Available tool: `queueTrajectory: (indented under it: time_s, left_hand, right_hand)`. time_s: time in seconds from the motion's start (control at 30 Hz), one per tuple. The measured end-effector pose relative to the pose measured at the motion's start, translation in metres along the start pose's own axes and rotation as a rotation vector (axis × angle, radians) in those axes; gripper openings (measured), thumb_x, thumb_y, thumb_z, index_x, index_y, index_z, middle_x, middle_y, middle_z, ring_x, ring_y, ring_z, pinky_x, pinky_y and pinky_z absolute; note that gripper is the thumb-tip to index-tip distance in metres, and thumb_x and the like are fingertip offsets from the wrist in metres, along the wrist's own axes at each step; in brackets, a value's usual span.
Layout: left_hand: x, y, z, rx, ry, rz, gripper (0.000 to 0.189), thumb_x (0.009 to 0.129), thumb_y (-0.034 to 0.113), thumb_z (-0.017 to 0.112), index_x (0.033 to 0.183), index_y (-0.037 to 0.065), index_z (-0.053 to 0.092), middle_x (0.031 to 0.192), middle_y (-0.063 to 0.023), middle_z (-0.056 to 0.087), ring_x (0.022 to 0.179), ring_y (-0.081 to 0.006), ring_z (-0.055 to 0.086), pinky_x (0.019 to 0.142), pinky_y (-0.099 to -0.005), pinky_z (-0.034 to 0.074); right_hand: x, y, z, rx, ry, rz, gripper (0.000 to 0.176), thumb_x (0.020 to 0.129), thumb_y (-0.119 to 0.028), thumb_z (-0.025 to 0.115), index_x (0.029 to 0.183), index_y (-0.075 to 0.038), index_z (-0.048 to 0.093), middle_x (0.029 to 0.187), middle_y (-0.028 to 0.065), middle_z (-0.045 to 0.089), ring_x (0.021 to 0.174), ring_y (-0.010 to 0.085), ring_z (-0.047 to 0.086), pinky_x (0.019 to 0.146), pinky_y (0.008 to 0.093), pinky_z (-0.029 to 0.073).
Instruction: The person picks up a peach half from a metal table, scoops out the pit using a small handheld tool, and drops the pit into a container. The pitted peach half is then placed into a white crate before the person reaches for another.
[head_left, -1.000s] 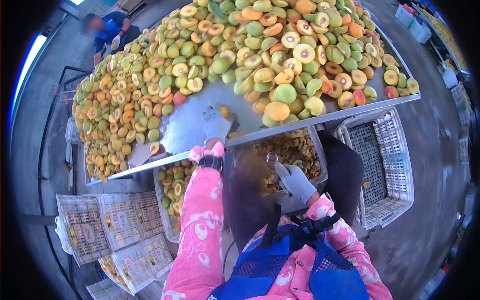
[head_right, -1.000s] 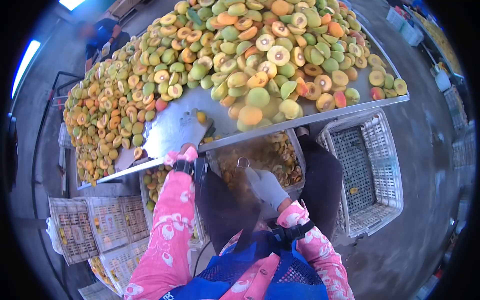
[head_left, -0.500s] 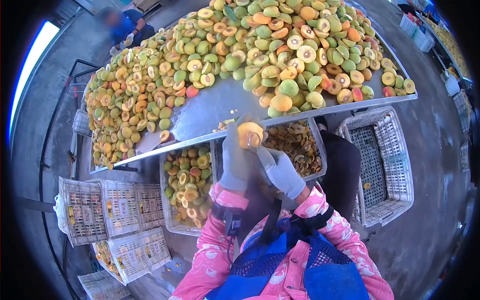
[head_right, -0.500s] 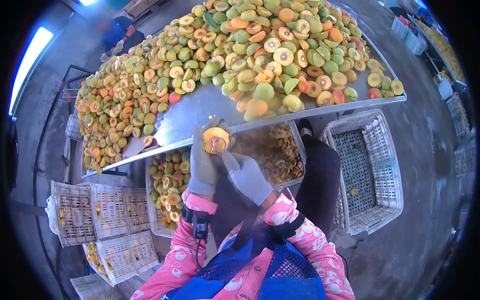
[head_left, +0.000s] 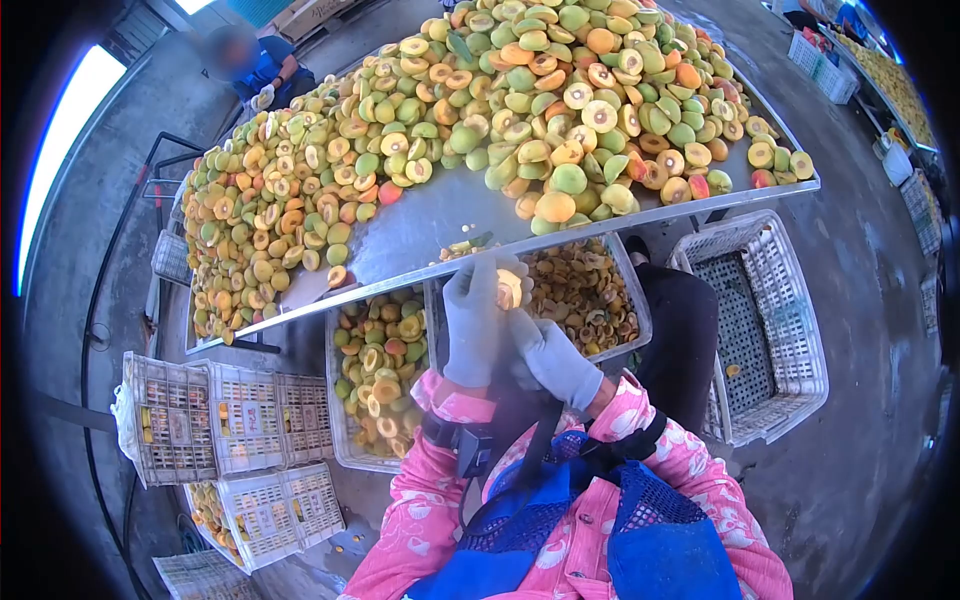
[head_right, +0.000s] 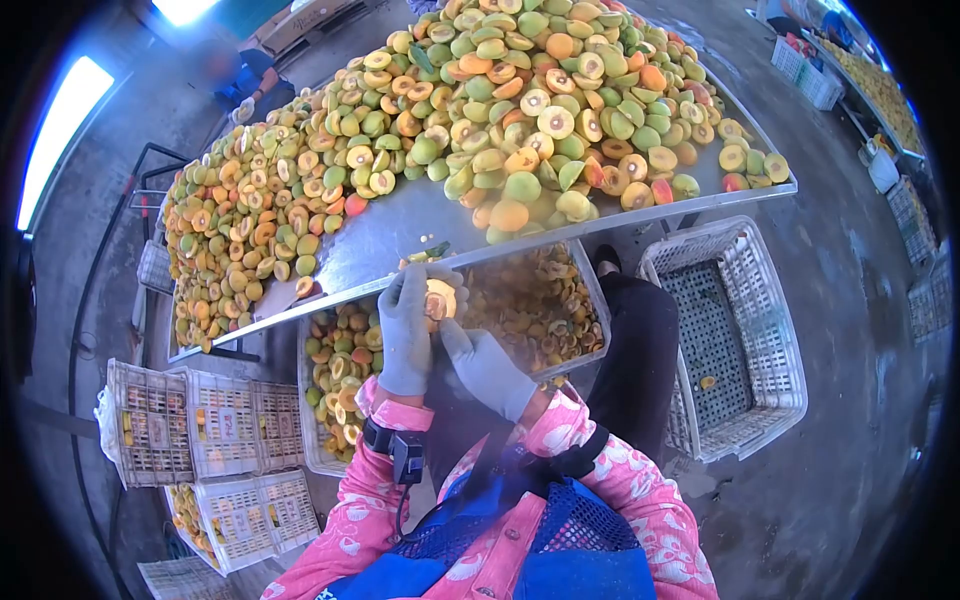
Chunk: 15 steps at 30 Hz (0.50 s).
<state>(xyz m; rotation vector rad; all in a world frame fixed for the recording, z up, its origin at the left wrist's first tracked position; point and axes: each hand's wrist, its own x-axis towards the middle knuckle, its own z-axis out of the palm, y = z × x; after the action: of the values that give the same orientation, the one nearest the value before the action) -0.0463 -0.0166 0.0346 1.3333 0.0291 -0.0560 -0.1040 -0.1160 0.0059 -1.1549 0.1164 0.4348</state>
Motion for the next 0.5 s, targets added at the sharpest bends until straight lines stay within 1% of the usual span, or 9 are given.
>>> queueTrajectory:
  time_s: [0.07,0.1,0.17,0.3,0.37,0.4,0.43,0.47,0.5]
  left_hand:
    - [0.002,-0.006,-0.002,0.083,-0.012,0.012,0.038,0.100,0.030,0.045,0.093,-0.003,0.063,0.084,-0.0112,0.066,0.069,-0.0153,0.063,0.063,-0.0262,0.053]
    - [0.004,-0.008,-0.002,0.126,-0.045,0.026,0.033,0.099,0.024,0.046,0.090,-0.002,0.064,0.080,-0.0095,0.065,0.066,-0.0139,0.061,0.061,-0.0250,0.050]
    - [0.006,-0.012,-0.003,0.174,-0.080,0.033,0.029,0.097,0.019,0.047,0.086,-0.001,0.065,0.077,-0.0078,0.064,0.063,-0.0125,0.059,0.058,-0.0238,0.047]
    - [0.012,-0.021,0.004,0.038,-0.117,-0.034,0.029,0.097,0.020,0.047,0.085,-0.001,0.063,0.077,-0.0098,0.064,0.061,-0.0158,0.060,0.058,-0.0284,0.052]
    - [0.016,-0.027,0.003,-0.127,-0.088,-0.255,0.030,0.097,0.024,0.047,0.090,-0.002,0.061,0.082,-0.0119,0.064,0.063,-0.0191,0.061,0.057,-0.0310,0.054]
    - [0.018,-0.034,-0.003,-0.212,-0.185,-0.301,0.032,0.097,0.028,0.048,0.094,-0.002,0.059,0.087,-0.0138,0.064,0.068,-0.0216,0.063,0.059,-0.0323,0.054]
    - [0.021,-0.042,-0.005,-0.212,-0.182,-0.303,0.032,0.097,0.028,0.048,0.094,-0.002,0.059,0.087,-0.0138,0.064,0.068,-0.0216,0.063,0.059,-0.0323,0.054]
    - [0.024,-0.051,-0.004,-0.358,-0.169,-0.383,0.033,0.097,0.030,0.049,0.096,-0.001,0.058,0.089,-0.0130,0.064,0.072,-0.0212,0.063,0.062,-0.0325,0.054]
    - [0.027,-0.059,-0.005,-0.506,-0.154,-0.463,0.033,0.097,0.031,0.050,0.099,-0.001,0.058,0.090,-0.0122,0.064,0.076,-0.0208,0.064,0.065,-0.0327,0.054]
  right_hand:
    - [-0.006,-0.003,-0.006,0.249,-0.151,0.286,0.055,0.096,-0.061,0.039,0.076,-0.012,0.050,0.052,-0.0053,0.037,0.037,0.0071,0.032,0.035,0.0242,0.026]
    - [-0.006,-0.004,-0.012,0.250,-0.150,0.292,0.055,0.096,-0.061,0.039,0.076,-0.012,0.050,0.052,-0.0053,0.037,0.037,0.0071,0.032,0.035,0.0242,0.026]
    - [-0.003,-0.003,-0.022,0.528,-0.425,0.438,0.058,0.097,-0.063,0.029,0.082,-0.013,0.053,0.052,-0.0070,0.028,0.038,0.0068,0.024,0.035,0.0227,0.021]
    - [0.007,0.011,-0.034,0.738,-0.582,0.453,0.058,0.095,-0.065,0.031,0.083,-0.013,0.055,0.053,-0.0078,0.025,0.038,0.0054,0.022,0.035,0.0223,0.020]
    - [0.011,0.013,-0.035,0.820,-0.599,0.487,0.054,0.094,-0.064,0.036,0.079,-0.014,0.049,0.052,-0.0087,0.029,0.037,0.0023,0.022,0.033,0.0183,0.019]
    - [0.016,0.019,-0.037,0.822,-0.600,0.491,0.054,0.094,-0.064,0.036,0.079,-0.014,0.049,0.052,-0.0087,0.029,0.037,0.0023,0.022,0.033,0.0183,0.019]
    - [0.022,0.029,-0.041,0.948,-0.682,0.499,0.054,0.094,-0.064,0.036,0.079,-0.014,0.049,0.052,-0.0086,0.029,0.036,0.0024,0.022,0.032,0.0184,0.018]
    - [0.025,0.032,-0.041,1.076,-0.762,0.502,0.055,0.094,-0.064,0.036,0.079,-0.013,0.050,0.052,-0.0086,0.030,0.036,0.0024,0.023,0.032,0.0184,0.018]
    - [0.027,0.033,-0.043,1.081,-0.760,0.504,0.055,0.094,-0.064,0.036,0.079,-0.013,0.050,0.052,-0.0086,0.030,0.036,0.0024,0.023,0.032,0.0184,0.018]
